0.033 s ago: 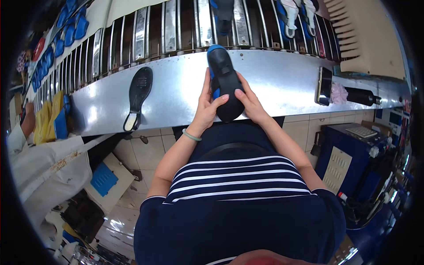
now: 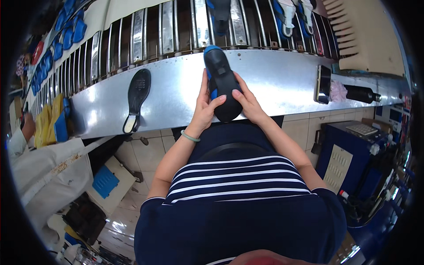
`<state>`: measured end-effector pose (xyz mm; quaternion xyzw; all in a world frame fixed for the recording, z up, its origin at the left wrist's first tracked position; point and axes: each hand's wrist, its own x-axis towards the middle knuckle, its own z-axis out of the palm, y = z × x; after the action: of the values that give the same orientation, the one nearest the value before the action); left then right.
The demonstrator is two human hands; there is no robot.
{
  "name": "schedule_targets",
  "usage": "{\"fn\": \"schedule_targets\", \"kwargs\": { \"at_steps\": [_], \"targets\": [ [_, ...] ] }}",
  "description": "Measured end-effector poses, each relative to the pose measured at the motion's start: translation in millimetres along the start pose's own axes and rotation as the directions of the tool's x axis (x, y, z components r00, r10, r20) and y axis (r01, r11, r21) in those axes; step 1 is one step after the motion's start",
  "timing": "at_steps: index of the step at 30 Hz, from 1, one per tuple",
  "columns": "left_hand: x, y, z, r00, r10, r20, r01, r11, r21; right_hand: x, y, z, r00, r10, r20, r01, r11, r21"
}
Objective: Assembling shoe components on a factory conveyor belt.
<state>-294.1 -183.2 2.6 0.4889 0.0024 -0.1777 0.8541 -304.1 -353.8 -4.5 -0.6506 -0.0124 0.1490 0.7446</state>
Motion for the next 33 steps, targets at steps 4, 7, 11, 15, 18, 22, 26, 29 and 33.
{"fn": "schedule_targets", "kwargs": {
  "at_steps": [4,7,11,15,18,22,26,29,33],
  "targets": [
    [1.6,1.5,3.5,1.000,-0.023,-0.012,0.023,1.000,0.010,0.8,6.6,0.8,0.999,-0.025,-0.038,0.026,0.999,0.036],
    [4.6,0.3,6.4,0.998,-0.008,-0.064,0.010,0.999,0.036,-1.0,1.0,6.8,0.998,-0.005,-0.057,0.006,1.000,0.009],
    [6.6,2.9,10.0,0.997,-0.021,-0.076,0.024,0.999,0.036,-0.3,5.8,8.1,0.993,-0.025,-0.114,0.039,0.992,0.123],
    [6.4,3.5,8.8,0.997,-0.036,-0.074,0.037,0.999,0.015,-0.8,-0.9,10.4,0.992,0.020,-0.125,0.007,0.977,0.212],
    [5.0,1.3,8.0,0.996,-0.033,-0.085,0.034,0.999,0.009,-0.2,-7.4,7.7,0.990,0.117,-0.076,-0.087,0.943,0.321],
    [6.5,4.7,13.9,0.996,-0.037,-0.081,0.038,0.999,0.017,1.7,-3.0,4.2,0.984,0.162,-0.070,-0.116,0.894,0.432],
    [8.7,4.3,14.8,0.996,-0.036,-0.084,0.038,0.999,0.021,4.0,-4.8,3.5,0.982,0.152,-0.110,-0.102,0.927,0.362],
    [9.3,2.9,16.7,0.994,-0.013,-0.104,0.016,0.999,0.029,11.1,-4.3,-5.8,0.980,0.184,-0.074,-0.161,0.956,0.245],
    [11.0,-2.5,18.2,0.995,-0.005,-0.103,0.010,0.999,0.053,15.2,2.4,-2.2,0.975,0.188,-0.118,-0.145,0.943,0.298]
  ]
}}
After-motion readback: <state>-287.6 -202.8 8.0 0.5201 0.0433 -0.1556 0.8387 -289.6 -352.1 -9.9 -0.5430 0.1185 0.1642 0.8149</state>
